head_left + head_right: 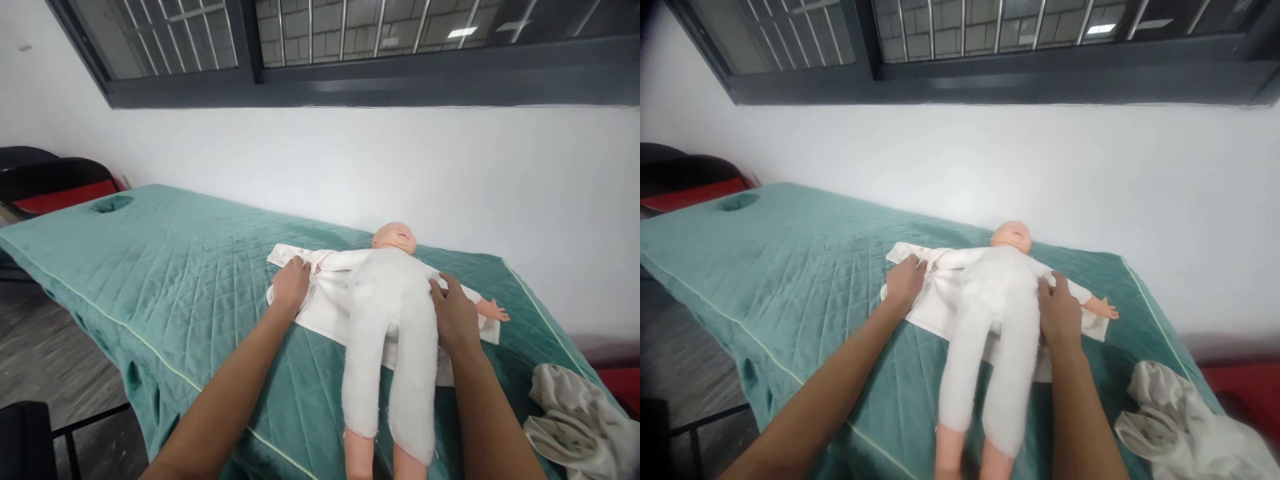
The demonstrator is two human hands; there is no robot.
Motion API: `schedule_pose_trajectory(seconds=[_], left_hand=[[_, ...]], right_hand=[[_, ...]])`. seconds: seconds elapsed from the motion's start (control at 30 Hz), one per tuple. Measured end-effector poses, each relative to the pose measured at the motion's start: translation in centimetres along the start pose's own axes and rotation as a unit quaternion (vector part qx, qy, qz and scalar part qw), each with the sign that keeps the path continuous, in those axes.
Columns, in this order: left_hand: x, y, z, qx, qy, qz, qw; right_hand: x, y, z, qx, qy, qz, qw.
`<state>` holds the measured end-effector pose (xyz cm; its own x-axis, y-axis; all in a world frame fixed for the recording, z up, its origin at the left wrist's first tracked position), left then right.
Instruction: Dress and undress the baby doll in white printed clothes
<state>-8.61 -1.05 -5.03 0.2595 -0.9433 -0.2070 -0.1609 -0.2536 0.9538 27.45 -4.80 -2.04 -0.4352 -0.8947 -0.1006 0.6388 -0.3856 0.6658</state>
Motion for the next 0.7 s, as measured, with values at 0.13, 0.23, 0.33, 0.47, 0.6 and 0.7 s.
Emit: schedule_pose_trajectory(seconds=[0.13, 0.23, 0.33, 0.47, 0.6, 0.7], left_hand=[[0.6, 0.9, -2.1, 0.036, -0.096, -0.044, 0.994], [1.3, 2.1, -4.2, 0.101, -0.172, -0.091, 0.976], [1.4, 2.7, -5.9, 0.176, -0.204, -0.077, 0.960], [0.5, 3.1, -7.5, 0.234, -0.179, -0.035, 0.955], [-0.4, 4.4, -9.0, 0.253, -0.172, -0.020, 0.952], [-0.6, 5.8, -10.1, 0.277, -0.180, -0.016, 0.944]], right_hand=[[0.1, -1.0, -0.4, -0.140, -0.013, 0.021, 0.990], [0.6, -2.0, -0.5, -0.217, -0.017, 0.031, 0.976], [1.0, -2.8, -0.1, -0.244, -0.007, 0.053, 0.968], [1.6, -3.6, 1.0, -0.263, 0.018, 0.104, 0.959], [2.5, -4.3, 2.1, -0.289, 0.043, 0.138, 0.946], [3.2, -5.4, 2.9, -0.295, 0.065, 0.151, 0.941]])
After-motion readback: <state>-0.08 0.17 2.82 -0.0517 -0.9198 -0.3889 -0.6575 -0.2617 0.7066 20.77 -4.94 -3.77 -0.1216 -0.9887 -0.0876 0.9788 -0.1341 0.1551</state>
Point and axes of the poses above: each hand's wrist, its own x-axis away from the middle knuckle, its own y-axis out of the back of the hand, z = x × y, the point moved 7 cm from there along -x, towards the middle knuckle, and after that the axes turned 6 degrees about -x, right-handed, at the moved point
